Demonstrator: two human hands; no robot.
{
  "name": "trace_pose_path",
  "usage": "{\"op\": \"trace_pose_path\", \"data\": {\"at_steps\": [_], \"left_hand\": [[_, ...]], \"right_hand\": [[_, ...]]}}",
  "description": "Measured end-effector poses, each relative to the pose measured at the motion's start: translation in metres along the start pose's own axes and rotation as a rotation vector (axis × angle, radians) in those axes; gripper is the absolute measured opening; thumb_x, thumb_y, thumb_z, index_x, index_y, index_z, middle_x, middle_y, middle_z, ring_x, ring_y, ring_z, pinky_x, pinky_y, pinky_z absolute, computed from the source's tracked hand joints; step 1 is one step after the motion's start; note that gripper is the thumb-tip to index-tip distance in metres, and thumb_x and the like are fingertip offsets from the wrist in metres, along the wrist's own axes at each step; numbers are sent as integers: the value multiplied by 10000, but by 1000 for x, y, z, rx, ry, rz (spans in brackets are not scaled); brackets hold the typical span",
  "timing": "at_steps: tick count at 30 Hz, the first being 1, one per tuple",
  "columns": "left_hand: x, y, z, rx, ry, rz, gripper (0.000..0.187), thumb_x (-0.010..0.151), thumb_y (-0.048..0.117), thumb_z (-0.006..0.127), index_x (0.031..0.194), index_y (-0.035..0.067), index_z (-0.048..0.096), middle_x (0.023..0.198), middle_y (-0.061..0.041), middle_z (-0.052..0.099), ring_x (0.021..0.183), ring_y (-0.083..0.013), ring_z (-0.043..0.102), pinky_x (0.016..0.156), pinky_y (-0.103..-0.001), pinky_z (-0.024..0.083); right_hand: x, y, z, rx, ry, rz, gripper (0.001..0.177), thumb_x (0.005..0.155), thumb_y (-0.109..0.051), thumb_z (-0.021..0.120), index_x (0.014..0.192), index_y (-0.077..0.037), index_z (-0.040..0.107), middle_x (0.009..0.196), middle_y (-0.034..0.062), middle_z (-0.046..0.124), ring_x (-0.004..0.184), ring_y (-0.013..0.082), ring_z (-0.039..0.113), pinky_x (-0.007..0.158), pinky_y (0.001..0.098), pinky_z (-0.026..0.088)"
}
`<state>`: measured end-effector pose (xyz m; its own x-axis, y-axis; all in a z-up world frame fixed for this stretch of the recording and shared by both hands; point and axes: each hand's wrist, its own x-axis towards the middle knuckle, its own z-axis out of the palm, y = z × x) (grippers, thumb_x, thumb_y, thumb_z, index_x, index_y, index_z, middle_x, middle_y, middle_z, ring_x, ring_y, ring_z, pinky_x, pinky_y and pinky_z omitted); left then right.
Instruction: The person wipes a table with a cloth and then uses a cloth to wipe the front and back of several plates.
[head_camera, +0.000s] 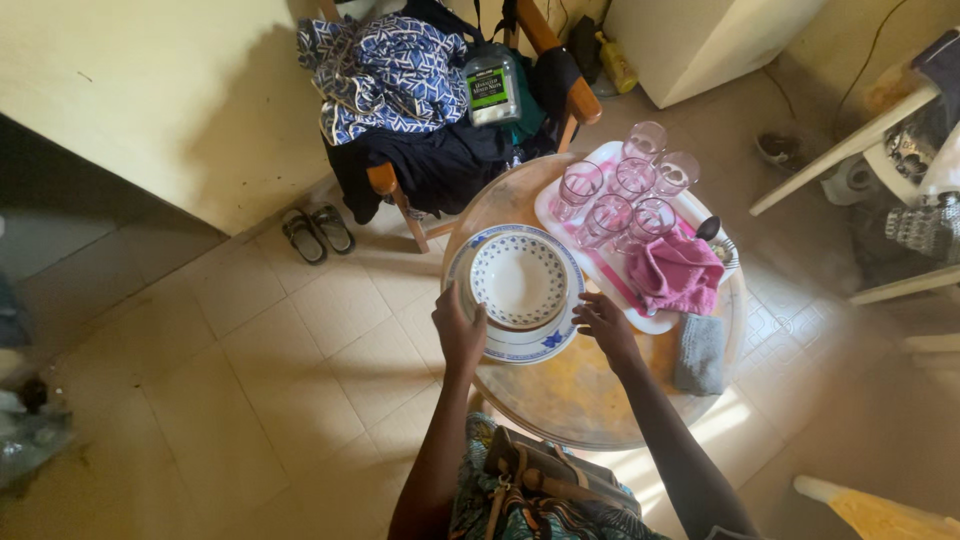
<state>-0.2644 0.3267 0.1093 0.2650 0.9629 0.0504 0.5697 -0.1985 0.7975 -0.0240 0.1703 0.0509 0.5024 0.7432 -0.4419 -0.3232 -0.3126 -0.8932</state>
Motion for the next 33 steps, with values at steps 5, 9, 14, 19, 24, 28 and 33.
{"op": "trace_pose_path", "data": {"at_steps": [5, 9, 14, 19, 24, 28, 33], "left_hand": [[31, 5, 3, 27, -177, 7, 788, 839, 161, 774, 1505, 18, 379, 1498, -228, 453, 1316, -450, 441, 1109, -510, 373], [35, -6, 13, 45, -194, 86, 815, 814, 126, 776, 1515, 15, 376, 1480, -231, 470, 1384, -419, 438, 1152, -501, 356], [33, -19, 25, 26, -123, 190, 859, 818, 72, 761, 1556, -5, 329, 1587, -259, 383, 1483, -413, 362, 1225, -504, 262], [32, -14, 22, -31, -174, 130, 955, 752, 103, 812, 1549, 19, 292, 1596, -244, 335, 1489, -402, 304, 1220, -510, 213], [32, -14, 26, -78, -174, 105, 971, 744, 63, 796, 1569, 53, 284, 1615, -224, 330, 1508, -385, 301, 1238, -509, 213], [29, -21, 32, -134, -209, 55, 959, 786, 42, 751, 1601, 58, 246, 1640, -220, 294, 1527, -395, 273, 1252, -482, 232], [34, -31, 41, -274, -216, -92, 1028, 759, 27, 739, 1596, 27, 141, 1620, -258, 244, 1500, -397, 266, 1231, -443, 234]], "right_hand": [[26, 5, 37, -346, 128, 18, 743, 903, -260, 751, 1486, -12, 364, 1071, 121, 676, 868, 196, 704, 661, 341, 595], [21, -7, 57, -376, 123, 55, 707, 887, -262, 736, 1486, -39, 433, 994, 172, 710, 809, 225, 712, 613, 349, 573], [15, -11, 65, -682, 191, -126, 675, 895, -376, 735, 1416, -25, 490, 1127, 233, 734, 992, 353, 737, 839, 456, 566], [16, -13, 76, -702, 244, -116, 653, 874, -333, 699, 1408, -27, 479, 1202, 263, 692, 1102, 435, 680, 910, 507, 537], [21, -8, 78, -616, 239, -132, 631, 896, -249, 650, 1434, -9, 425, 1224, 297, 669, 1134, 449, 663, 932, 497, 529], [27, 4, 74, -561, 228, -131, 663, 916, -203, 637, 1473, 4, 342, 1224, 318, 650, 1108, 455, 672, 911, 496, 535], [28, 1, 76, -425, 190, 119, 694, 936, -172, 597, 1533, -35, 271, 1128, 287, 691, 890, 448, 716, 704, 475, 580]]}}
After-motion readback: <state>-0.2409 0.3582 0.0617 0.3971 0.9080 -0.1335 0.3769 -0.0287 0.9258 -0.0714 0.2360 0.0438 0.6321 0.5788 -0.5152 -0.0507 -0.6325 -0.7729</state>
